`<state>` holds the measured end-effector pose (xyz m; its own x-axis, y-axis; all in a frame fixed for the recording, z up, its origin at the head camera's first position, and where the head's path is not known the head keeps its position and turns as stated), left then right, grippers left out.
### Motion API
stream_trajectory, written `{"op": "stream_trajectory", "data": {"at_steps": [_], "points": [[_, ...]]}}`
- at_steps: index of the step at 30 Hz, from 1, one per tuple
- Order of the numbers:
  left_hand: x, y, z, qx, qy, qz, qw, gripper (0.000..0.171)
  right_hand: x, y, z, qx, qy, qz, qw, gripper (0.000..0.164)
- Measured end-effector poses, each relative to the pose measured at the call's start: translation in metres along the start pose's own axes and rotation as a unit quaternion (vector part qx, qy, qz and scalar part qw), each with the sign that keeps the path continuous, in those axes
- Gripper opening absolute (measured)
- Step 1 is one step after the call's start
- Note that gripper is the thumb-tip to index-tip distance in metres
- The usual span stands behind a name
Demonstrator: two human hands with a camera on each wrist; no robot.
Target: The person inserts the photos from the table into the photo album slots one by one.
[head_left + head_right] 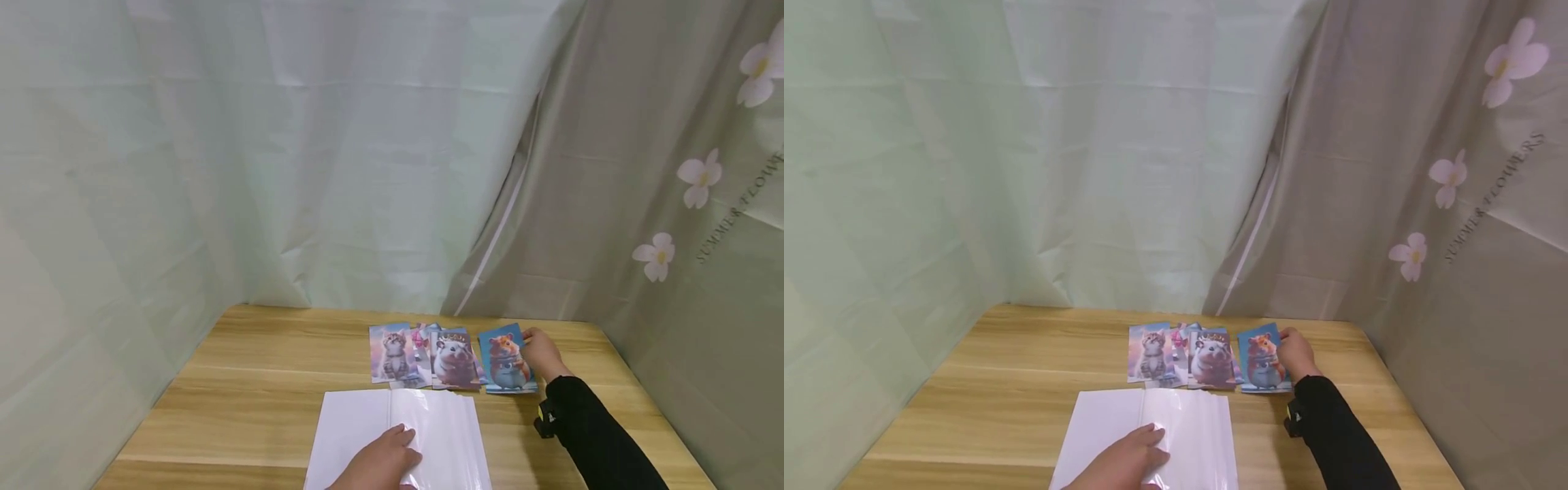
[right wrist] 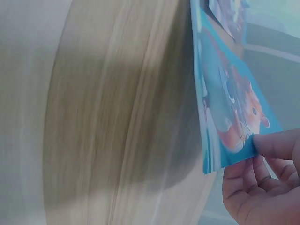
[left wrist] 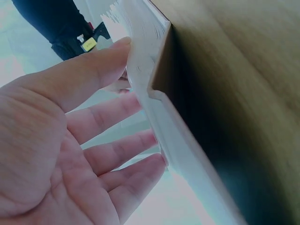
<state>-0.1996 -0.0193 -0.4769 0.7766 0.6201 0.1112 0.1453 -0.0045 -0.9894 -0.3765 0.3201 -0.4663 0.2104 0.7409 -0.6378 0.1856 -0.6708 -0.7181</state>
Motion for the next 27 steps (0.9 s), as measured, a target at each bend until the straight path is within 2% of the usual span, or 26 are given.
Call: {"op": "stream_trajectory", "data": {"at_steps": [4,8,10,15,17,20,23,27], "points": [[-0.001,-0.001,-0.005,0.025,-0.007,-0.028,0.9993,0.033,0.0,-0.009,-0.009,0.009,-0.016,-0.007,1.0,0.036],[0.0,-0.003,-0.008,0.043,0.002,-0.038,0.9983,0.034,-0.001,-0.014,-0.018,0.013,-0.038,0.006,0.999,0.033],[0.0,-0.004,-0.008,0.035,-0.003,-0.054,0.9979,0.037,-0.002,-0.017,-0.023,0.015,-0.05,0.01,0.999,0.031],[-0.004,-0.003,-0.006,-0.021,-0.052,-0.108,0.9926,0.053,-0.012,-0.025,-0.03,0.02,-0.088,0.022,0.996,0.032],[-0.005,-0.002,-0.006,-0.033,-0.064,-0.106,0.9917,0.058,-0.017,-0.028,-0.032,0.021,-0.099,0.03,0.994,0.033],[-0.005,-0.003,-0.005,-0.03,-0.06,-0.085,0.9941,0.056,-0.026,-0.028,-0.034,0.02,-0.106,0.051,0.993,0.034],[-0.005,-0.003,-0.005,-0.027,-0.05,-0.071,0.9959,0.054,-0.037,-0.022,-0.034,0.017,-0.109,0.096,0.989,0.033],[-0.005,-0.003,-0.004,-0.027,-0.041,-0.056,0.9972,0.051,-0.055,-0.006,-0.032,0.0,-0.12,0.181,0.976,0.032]]}}
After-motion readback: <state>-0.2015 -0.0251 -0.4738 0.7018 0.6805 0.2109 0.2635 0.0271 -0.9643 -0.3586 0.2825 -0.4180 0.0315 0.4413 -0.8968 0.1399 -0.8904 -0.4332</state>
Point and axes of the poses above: each hand's wrist, its own z-axis towards the middle knuckle, its own y-axis out of the palm, x = y × z, the point moved 5 cm from there along z, towards the middle knuckle, and after that the axes turned 15 degrees about -x, right-handed, at the moved point
